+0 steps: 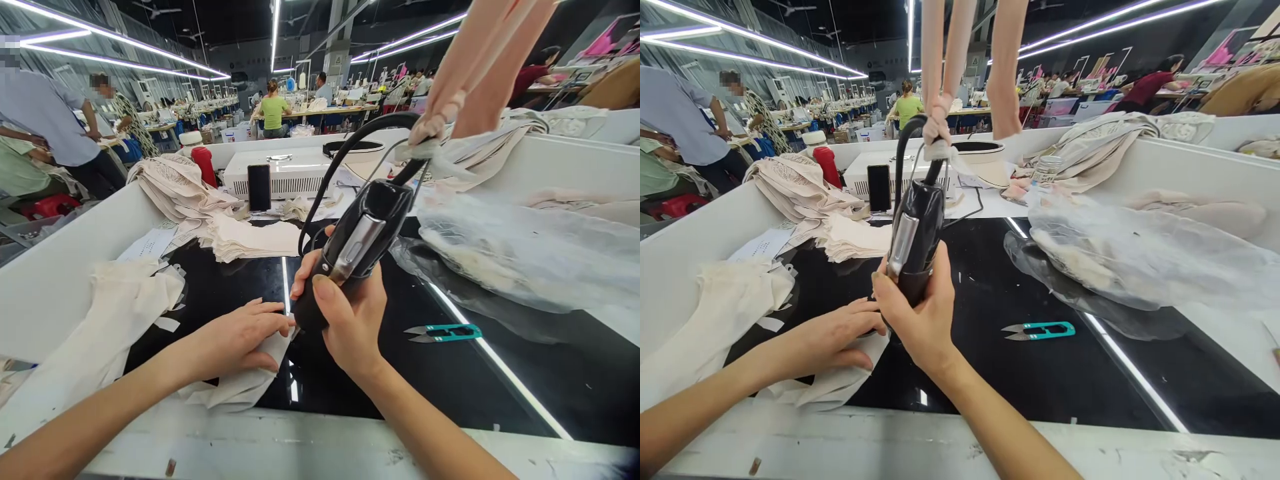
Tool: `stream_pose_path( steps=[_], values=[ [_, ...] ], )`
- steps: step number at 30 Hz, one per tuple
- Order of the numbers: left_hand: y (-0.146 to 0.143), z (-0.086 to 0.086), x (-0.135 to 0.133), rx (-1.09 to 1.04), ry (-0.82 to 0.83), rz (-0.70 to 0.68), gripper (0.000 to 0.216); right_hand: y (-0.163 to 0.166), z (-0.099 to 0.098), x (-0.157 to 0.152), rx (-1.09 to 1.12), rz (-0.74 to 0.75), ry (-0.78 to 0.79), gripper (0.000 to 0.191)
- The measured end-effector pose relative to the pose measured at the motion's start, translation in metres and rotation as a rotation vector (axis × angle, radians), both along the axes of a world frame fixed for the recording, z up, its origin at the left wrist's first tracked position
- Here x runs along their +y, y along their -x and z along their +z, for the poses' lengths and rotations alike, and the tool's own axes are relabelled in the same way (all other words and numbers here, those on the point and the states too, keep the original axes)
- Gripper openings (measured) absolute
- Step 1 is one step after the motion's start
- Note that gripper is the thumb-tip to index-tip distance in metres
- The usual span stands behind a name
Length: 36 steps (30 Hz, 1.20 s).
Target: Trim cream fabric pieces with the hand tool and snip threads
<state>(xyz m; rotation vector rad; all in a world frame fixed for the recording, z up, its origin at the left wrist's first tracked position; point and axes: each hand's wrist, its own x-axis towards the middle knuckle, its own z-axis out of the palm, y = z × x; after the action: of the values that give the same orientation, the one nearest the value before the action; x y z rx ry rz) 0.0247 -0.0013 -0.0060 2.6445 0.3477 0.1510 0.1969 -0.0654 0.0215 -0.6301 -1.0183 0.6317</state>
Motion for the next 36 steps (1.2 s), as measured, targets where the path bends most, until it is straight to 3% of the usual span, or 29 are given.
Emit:
stream_pose_path(
  steps=[6, 21, 36],
  values=[
    [0.003, -0.001, 0.001, 0.102, 0.017, 0.018, 0.035, 0.004, -0.002, -0.002, 0.015, 0.015, 0.027, 0.025],
    [0.001, 0.007, 0.001, 0.131, 0.052, -0.011, 0.038, 0.008, -0.008, -0.006, -0.033, -0.002, 0.095, 0.025],
    [0.001, 0.002, 0.005, 0.087, 0.022, -0.049, 0.052, 0.015, -0.009, -0.019, -0.018, 0.084, 0.079, 0.032]
  ],
)
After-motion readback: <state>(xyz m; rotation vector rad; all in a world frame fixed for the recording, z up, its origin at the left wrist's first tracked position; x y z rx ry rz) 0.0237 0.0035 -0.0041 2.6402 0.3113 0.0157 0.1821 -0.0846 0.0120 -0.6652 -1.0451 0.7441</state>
